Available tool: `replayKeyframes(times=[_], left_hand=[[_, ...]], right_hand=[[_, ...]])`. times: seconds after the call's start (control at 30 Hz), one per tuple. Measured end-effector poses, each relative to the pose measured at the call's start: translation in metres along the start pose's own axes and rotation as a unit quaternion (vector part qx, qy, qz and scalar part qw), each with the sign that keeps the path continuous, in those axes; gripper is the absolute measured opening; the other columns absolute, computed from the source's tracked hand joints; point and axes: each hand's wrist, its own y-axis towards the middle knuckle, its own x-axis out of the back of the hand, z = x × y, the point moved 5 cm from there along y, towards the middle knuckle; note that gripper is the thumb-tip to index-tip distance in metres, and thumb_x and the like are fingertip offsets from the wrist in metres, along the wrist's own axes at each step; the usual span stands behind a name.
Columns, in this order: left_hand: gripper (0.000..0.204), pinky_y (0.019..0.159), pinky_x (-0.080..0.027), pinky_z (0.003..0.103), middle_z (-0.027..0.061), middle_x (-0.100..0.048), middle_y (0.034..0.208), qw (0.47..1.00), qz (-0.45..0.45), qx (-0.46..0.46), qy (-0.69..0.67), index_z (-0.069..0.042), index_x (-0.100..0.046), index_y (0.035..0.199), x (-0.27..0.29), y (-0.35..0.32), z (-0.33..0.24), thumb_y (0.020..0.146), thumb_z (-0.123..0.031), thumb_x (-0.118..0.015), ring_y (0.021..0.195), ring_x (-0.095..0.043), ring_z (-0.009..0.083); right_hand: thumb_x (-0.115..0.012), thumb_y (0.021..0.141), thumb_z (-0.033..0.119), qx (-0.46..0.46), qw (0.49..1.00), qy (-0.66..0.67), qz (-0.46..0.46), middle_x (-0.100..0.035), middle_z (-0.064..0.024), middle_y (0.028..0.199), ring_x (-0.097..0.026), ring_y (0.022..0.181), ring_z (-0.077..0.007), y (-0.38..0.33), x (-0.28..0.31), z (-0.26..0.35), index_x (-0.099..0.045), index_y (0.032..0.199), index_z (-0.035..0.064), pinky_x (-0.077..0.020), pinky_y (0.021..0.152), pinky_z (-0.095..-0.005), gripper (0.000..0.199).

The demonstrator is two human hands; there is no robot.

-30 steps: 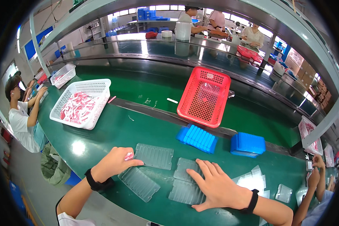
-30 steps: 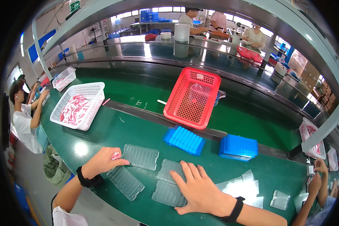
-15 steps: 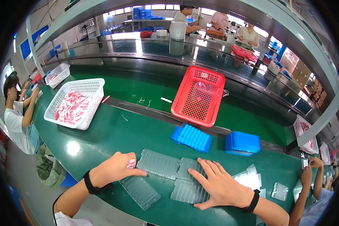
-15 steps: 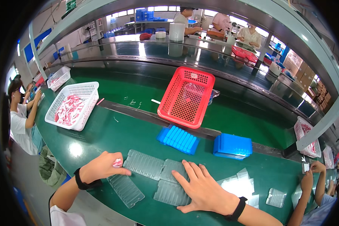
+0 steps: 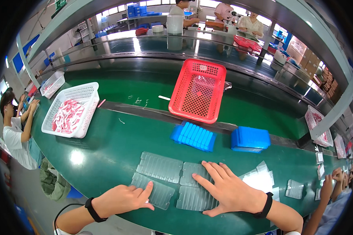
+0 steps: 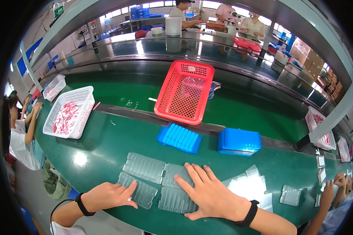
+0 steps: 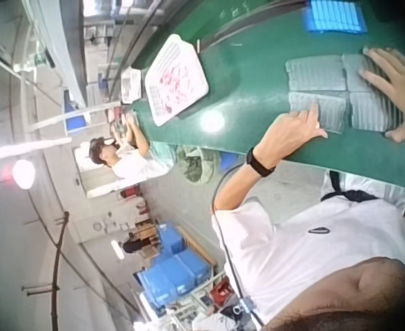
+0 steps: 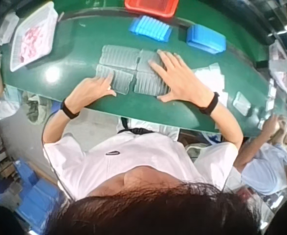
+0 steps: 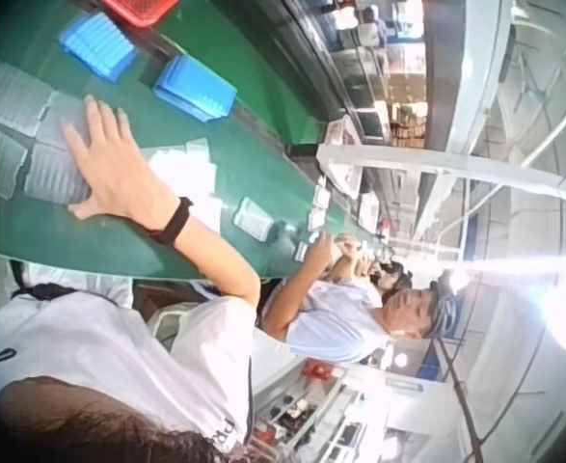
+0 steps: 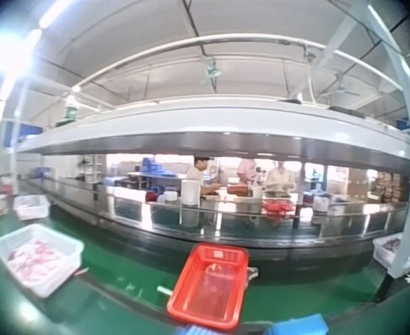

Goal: The person is seen assembling small pink and blue components into clear plastic trays at a factory workbench.

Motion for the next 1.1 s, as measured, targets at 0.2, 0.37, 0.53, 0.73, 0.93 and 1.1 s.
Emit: replayKeyframes(times=[0.2, 0.37, 0.53, 0.73, 0.93, 1.1], left_hand=[[0.063, 0.046, -0.045, 0.027, 0.0012, -0.048, 0.058, 1.0, -0.007, 0.012, -0.027, 0.007, -0.062, 0.118, 0.008, 0.021, -0.004, 0.091, -0.05, -0.066, 0.048, -0.052, 0.0142], [0.06, 0.051, -0.051, 0.034, 0.0085, -0.063, 0.066, 0.984, 0.034, 0.031, -0.172, 0.004, -0.061, 0.114, 0.016, 0.038, 0.008, 0.089, -0.049, -0.069, 0.057, -0.065, 0.025], [0.075, 0.06, -0.053, 0.044, 0.0194, -0.067, 0.074, 0.953, -0.017, 0.254, -0.165, 0.005, -0.058, 0.11, 0.04, 0.061, 0.039, 0.073, -0.056, -0.079, 0.069, -0.067, 0.0395], [0.068, 0.057, -0.046, 0.048, 0.0243, -0.055, 0.063, 0.944, -0.022, 0.317, -0.085, 0.007, -0.051, 0.069, -0.017, 0.03, 0.088, 0.075, -0.055, -0.079, 0.063, -0.056, 0.043], [0.051, 0.05, -0.039, 0.048, 0.0259, -0.052, 0.06, 0.911, -0.039, 0.339, -0.233, 0.006, -0.05, 0.07, -0.018, 0.037, 0.072, 0.089, -0.034, -0.076, 0.055, -0.05, 0.0465], [0.046, 0.05, -0.037, 0.048, 0.0263, -0.052, 0.06, 0.892, -0.058, 0.356, -0.274, 0.005, -0.05, 0.071, -0.011, 0.026, 0.054, 0.092, -0.029, -0.073, 0.057, -0.05, 0.048]], right_hand=[[-0.08, 0.07, 0.057, -0.001, 1.0, 0.01, -0.011, -0.035, -0.0366, 0.147, -0.042, 0.133, -0.0496, -0.002, -0.003, 0.003, -0.04, 0.147, -0.0016, -0.0361, 0.11, -0.059, 0.104], [-0.082, 0.066, 0.055, -0.019, 1.0, -0.003, 0.013, -0.034, -0.0356, 0.149, -0.039, 0.136, -0.0494, -0.002, -0.005, 0.002, -0.04, 0.147, -0.001, -0.0354, 0.111, -0.0584, 0.106], [-0.082, 0.068, 0.056, -0.054, 0.998, 0.009, -0.006, -0.028, -0.0351, 0.154, -0.033, 0.141, -0.0501, -0.007, -0.018, -0.003, -0.034, 0.151, 0.0019, -0.0329, 0.112, -0.0615, 0.11], [-0.082, 0.065, 0.063, -0.107, 0.992, -0.016, -0.07, -0.025, -0.0384, 0.153, -0.03, 0.141, -0.0558, -0.029, -0.031, -0.005, -0.027, 0.156, 0.0064, -0.0316, 0.109, -0.0699, 0.12], [-0.081, 0.065, 0.064, -0.104, 0.992, -0.004, -0.075, -0.029, -0.039, 0.15, -0.033, 0.138, -0.0548, -0.035, -0.028, -0.008, -0.03, 0.156, 0.0083, -0.0327, 0.109, -0.0682, 0.118], [-0.08, 0.068, 0.063, -0.072, 0.994, 0.014, -0.082, -0.033, -0.0385, 0.147, -0.036, 0.135, -0.0533, -0.033, -0.021, -0.002, -0.036, 0.153, 0.0075, -0.0336, 0.111, -0.0627, 0.111]])
